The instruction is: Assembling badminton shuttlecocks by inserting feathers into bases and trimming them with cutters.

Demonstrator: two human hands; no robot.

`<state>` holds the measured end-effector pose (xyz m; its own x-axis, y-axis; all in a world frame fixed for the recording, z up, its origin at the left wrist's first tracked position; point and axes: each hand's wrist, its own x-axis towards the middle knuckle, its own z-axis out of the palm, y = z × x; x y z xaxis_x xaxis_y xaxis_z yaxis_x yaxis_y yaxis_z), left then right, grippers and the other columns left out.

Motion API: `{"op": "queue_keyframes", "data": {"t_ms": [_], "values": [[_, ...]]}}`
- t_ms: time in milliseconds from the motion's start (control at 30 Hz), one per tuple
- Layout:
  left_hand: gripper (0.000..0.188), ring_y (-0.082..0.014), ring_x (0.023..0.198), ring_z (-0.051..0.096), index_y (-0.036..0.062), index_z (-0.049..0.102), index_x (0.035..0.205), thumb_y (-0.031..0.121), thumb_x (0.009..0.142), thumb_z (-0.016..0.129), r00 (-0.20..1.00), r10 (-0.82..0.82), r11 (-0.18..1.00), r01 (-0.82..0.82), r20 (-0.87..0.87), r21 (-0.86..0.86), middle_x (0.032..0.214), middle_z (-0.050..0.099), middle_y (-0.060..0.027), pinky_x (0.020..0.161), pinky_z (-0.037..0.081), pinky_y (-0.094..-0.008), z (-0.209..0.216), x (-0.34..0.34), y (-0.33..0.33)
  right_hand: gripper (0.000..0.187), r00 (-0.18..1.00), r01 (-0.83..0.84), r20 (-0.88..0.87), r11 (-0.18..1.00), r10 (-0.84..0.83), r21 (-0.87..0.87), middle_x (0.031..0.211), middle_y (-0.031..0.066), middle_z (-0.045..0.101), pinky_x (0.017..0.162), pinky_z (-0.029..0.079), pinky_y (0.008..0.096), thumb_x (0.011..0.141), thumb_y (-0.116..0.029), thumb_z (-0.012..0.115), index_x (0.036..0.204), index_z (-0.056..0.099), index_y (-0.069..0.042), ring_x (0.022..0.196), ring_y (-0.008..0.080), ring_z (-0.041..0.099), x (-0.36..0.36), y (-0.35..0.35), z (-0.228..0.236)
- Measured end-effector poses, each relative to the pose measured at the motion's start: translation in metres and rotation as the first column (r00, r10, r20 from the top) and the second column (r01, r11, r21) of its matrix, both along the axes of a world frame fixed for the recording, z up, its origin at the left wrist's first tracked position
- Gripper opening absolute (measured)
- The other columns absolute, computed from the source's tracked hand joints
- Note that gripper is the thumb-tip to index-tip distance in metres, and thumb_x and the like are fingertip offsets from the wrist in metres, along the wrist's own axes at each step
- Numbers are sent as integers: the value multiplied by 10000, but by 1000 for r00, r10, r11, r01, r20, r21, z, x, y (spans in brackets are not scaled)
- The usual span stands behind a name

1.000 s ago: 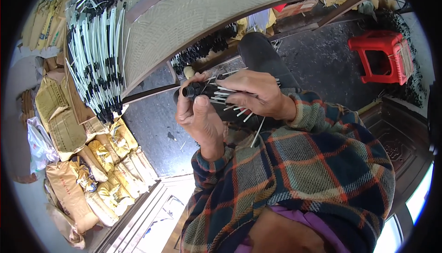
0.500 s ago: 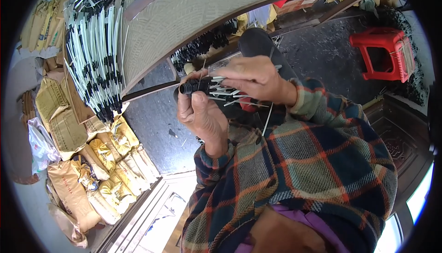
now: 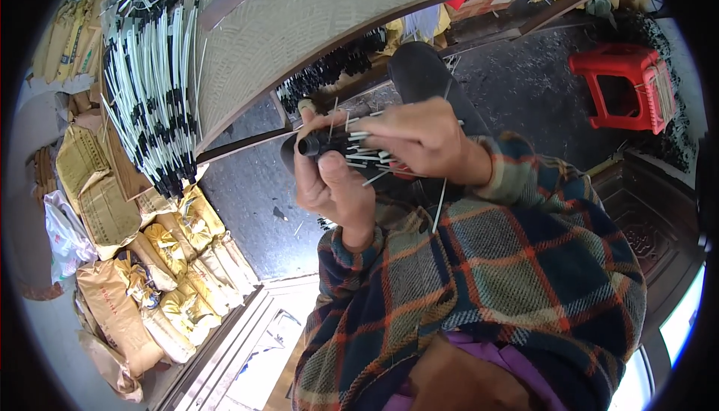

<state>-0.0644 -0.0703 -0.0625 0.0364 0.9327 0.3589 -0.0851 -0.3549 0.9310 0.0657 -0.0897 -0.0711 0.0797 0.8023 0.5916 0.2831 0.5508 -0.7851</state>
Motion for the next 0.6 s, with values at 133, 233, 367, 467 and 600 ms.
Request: {"op": "queue_keyframes", "data": {"t_ms": [133,233,367,467,600], "values": [[446,-245,946,561,-105,449,1099,301,943,347,981,51,994,-31,-185,107,974,582,-198,930,380,-379,5,6,-5,317,991,130,24,988,-132,81,702,147,616,504,479,279,650,49,658,963,608,44,592,230,624,-10,-7,-2],[424,-248,934,568,-94,444,1059,300,918,376,978,35,997,-21,-207,68,946,596,-192,1039,231,-452,11,7,-6,335,983,136,112,985,-147,107,713,149,618,504,490,285,638,64,652,969,600,56,610,237,632,-8,-10,3],[429,-293,983,564,-63,367,1083,336,937,306,957,0,992,38,-289,123,983,580,-206,1038,200,-491,9,2,-3,322,976,162,122,974,-183,160,713,146,618,498,483,290,647,49,656,965,604,46,593,240,623,-10,-13,6],[436,-325,1005,552,-59,359,1065,352,935,296,967,-121,981,151,-225,125,978,570,-216,1032,204,-505,8,0,5,316,995,-5,104,998,-2,66,718,142,617,495,475,292,663,15,664,973,608,37,571,234,610,5,-9,12],[406,-357,984,554,-37,365,1029,325,947,199,960,-105,975,152,-260,165,943,568,-261,1001,299,-506,3,2,5,214,985,-78,159,997,72,28,686,115,595,483,466,295,683,-29,668,881,602,18,543,224,592,9,-8,10]]}}
